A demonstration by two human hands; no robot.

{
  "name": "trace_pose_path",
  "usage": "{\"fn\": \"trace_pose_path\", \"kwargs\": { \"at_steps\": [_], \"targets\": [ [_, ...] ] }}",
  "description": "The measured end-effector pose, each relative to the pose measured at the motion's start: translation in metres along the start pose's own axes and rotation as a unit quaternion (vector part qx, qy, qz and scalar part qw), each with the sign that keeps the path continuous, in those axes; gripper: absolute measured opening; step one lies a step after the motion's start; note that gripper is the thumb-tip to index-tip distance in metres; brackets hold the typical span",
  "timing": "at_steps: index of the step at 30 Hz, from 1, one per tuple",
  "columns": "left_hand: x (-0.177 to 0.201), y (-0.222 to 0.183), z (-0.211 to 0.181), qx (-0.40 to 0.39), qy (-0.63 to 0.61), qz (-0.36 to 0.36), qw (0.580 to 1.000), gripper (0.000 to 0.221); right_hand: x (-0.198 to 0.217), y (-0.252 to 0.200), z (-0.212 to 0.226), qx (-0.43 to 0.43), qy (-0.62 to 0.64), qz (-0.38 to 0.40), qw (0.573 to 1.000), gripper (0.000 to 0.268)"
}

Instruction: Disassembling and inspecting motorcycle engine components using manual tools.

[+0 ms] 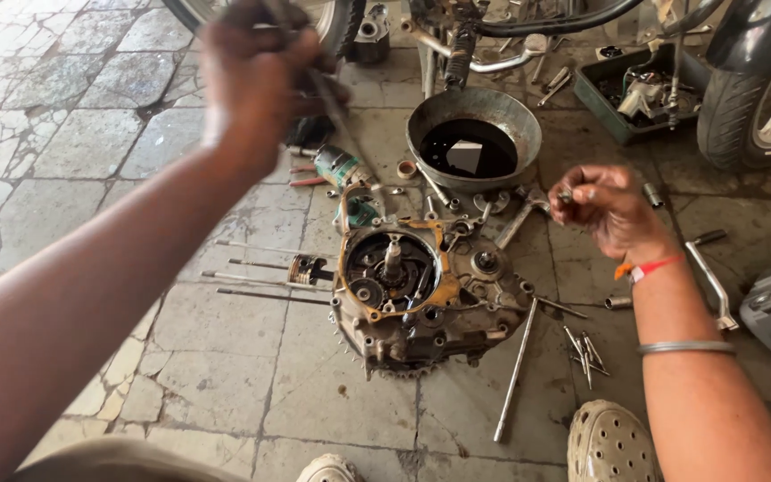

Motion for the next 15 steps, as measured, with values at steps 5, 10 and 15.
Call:
{"fn": "trace_pose_path", "kwargs": {
  "at_steps": [5, 10, 15],
  "targets": [
    [0.045, 0.005, 0.010, 0.064, 0.053, -0.041, 0.996, 0.024, 0.032, -0.013, -0.068, -0.064, 0.157, -0.041, 0.985, 0.017],
    [0.096, 0.003, 0.018, 0.140, 0.133, -0.060, 0.979, 0.026, 0.014, 0.013, -0.099, -0.131, 0.093, -0.077, 0.984, 0.015],
    [0.257, 0.013, 0.109, 0.189, 0.192, -0.028, 0.963, 0.029, 0.011, 0.055, -0.130, -0.198, -0.081, -0.082, 0.973, 0.018]
  ]
}}
Point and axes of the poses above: each hand's wrist, its own y-axis towards the middle knuckle, its own x-axis out of the back of the hand, z = x × y, the point moved 1 cm from there along y, towards the middle knuckle, and after that the axes turned 7 degrees about -x, right-handed, at the moved point
